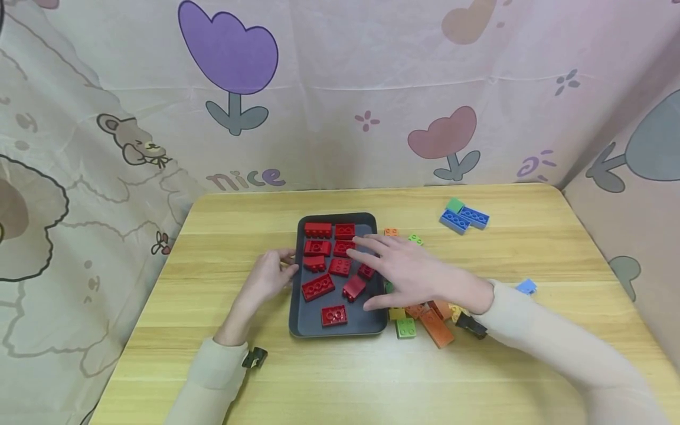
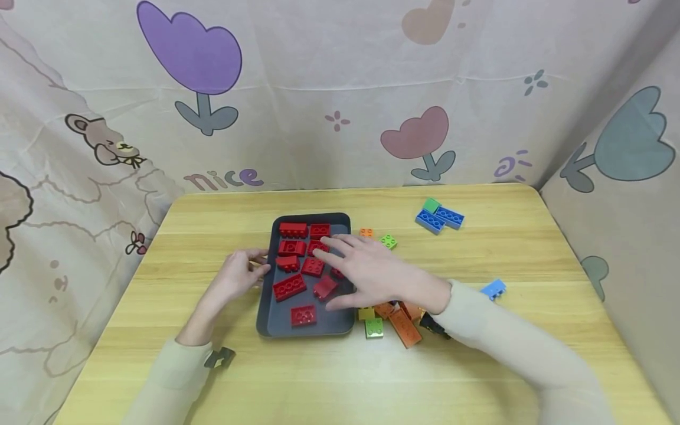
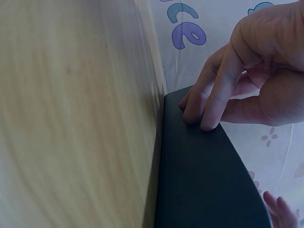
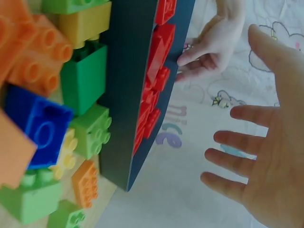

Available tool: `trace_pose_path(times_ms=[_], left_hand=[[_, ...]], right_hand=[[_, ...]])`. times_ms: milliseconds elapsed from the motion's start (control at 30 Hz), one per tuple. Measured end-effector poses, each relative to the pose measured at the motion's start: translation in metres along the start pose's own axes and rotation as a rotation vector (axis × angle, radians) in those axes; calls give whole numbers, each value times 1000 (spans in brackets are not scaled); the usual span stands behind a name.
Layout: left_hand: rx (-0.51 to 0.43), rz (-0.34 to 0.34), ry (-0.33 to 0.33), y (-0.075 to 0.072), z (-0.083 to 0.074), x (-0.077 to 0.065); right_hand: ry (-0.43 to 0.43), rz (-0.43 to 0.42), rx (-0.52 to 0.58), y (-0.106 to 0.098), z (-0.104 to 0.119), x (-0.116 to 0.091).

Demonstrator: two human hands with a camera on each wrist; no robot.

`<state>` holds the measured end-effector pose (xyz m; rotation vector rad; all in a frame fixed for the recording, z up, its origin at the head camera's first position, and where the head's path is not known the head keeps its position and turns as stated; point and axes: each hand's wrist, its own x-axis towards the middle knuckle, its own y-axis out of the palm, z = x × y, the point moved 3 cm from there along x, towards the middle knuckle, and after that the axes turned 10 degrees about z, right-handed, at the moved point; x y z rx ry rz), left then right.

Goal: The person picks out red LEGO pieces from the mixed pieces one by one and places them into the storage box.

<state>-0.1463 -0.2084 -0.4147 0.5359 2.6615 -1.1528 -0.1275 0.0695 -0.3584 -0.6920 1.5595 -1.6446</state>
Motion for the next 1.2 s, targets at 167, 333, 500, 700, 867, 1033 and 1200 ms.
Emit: trace_pose_path(times_ms=[167, 333, 500, 700, 867, 1033, 1200], left_hand=[[8, 2, 1, -1, -1, 0], [31, -4, 8, -2, -1, 0], [33, -8, 9, -1, 0, 1], [21, 1, 9, 0, 0, 2], [21, -3, 10, 0, -1, 1], [20, -8, 10, 0, 0, 1], [-1, -1, -14, 0, 0, 1]], right_hand=[[63, -19, -15, 7, -12, -13], [155, -33, -29, 15, -26, -25], [240, -43, -35, 24, -39, -36], [331, -59, -25, 33, -55, -51], [391, -85, 2, 38, -69, -64], [427, -106, 24, 42, -78, -76], [455, -111, 44, 45, -83, -84]])
